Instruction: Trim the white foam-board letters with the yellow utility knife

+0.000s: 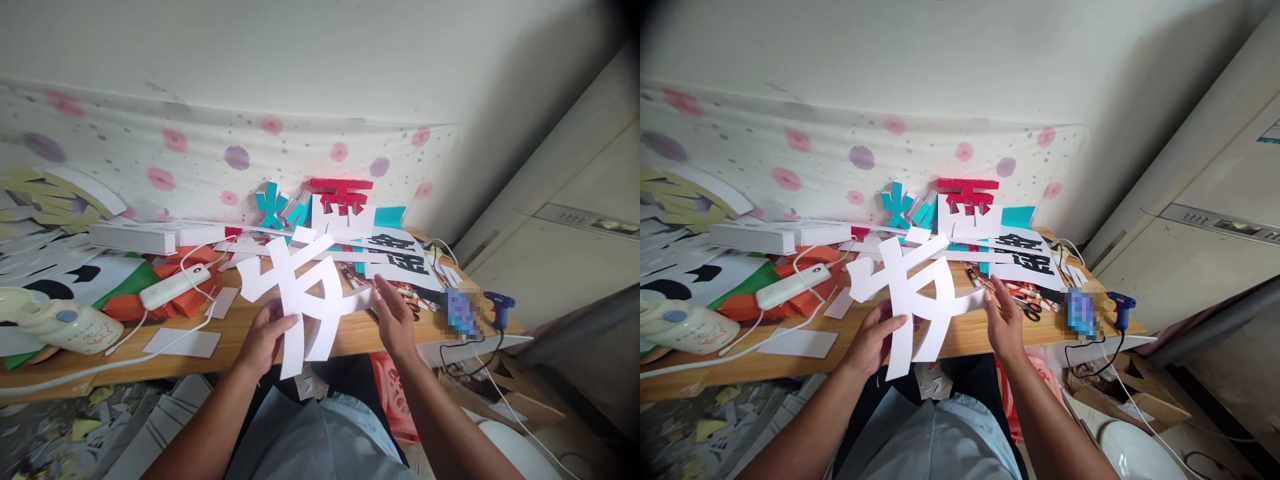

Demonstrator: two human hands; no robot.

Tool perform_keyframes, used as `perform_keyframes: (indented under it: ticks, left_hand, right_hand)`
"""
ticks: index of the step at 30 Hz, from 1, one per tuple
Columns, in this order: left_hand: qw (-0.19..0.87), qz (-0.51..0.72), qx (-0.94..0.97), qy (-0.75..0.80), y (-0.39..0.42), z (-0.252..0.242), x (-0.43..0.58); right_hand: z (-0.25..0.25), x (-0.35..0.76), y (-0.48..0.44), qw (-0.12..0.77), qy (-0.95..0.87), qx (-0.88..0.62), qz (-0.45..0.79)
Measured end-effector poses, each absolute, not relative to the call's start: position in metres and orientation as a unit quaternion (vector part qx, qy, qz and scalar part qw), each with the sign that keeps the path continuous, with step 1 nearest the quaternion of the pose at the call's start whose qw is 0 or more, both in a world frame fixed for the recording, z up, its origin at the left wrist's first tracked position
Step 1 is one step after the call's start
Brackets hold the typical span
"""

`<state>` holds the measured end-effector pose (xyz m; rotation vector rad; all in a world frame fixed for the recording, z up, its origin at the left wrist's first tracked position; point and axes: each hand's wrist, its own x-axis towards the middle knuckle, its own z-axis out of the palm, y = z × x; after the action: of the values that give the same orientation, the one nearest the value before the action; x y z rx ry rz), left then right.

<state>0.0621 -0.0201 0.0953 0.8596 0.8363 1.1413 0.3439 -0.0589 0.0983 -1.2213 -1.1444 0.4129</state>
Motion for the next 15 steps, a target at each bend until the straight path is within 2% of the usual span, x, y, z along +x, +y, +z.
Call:
perform_keyframes:
  ticks: [3, 6, 8, 15]
  left_hand:
    - [0.656, 0.511, 0.376, 0.408, -0.028, 0.091, 0.071]
    - [0.669, 0.500, 0.369, 0.408, -0.033, 0.088, 0.078]
    - [0.672, 0.499, 0.369, 0.404, -0.036, 0.086, 0.082]
    - [0.663, 0.498, 0.381, 0.408, -0.042, 0.082, 0.085]
  right_hand:
    - [0.112, 0.326, -0.068, 0.568, -0.667, -0.480, 0.038]
    - [0.126, 0.305, -0.075, 0.403, -0.799, -0.446, -0.001]
    - [0.129, 0.295, -0.075, 0.346, -0.815, -0.465, -0.009]
    - [0.116, 0.290, -0.065, 0.344, -0.809, -0.470, -0.080]
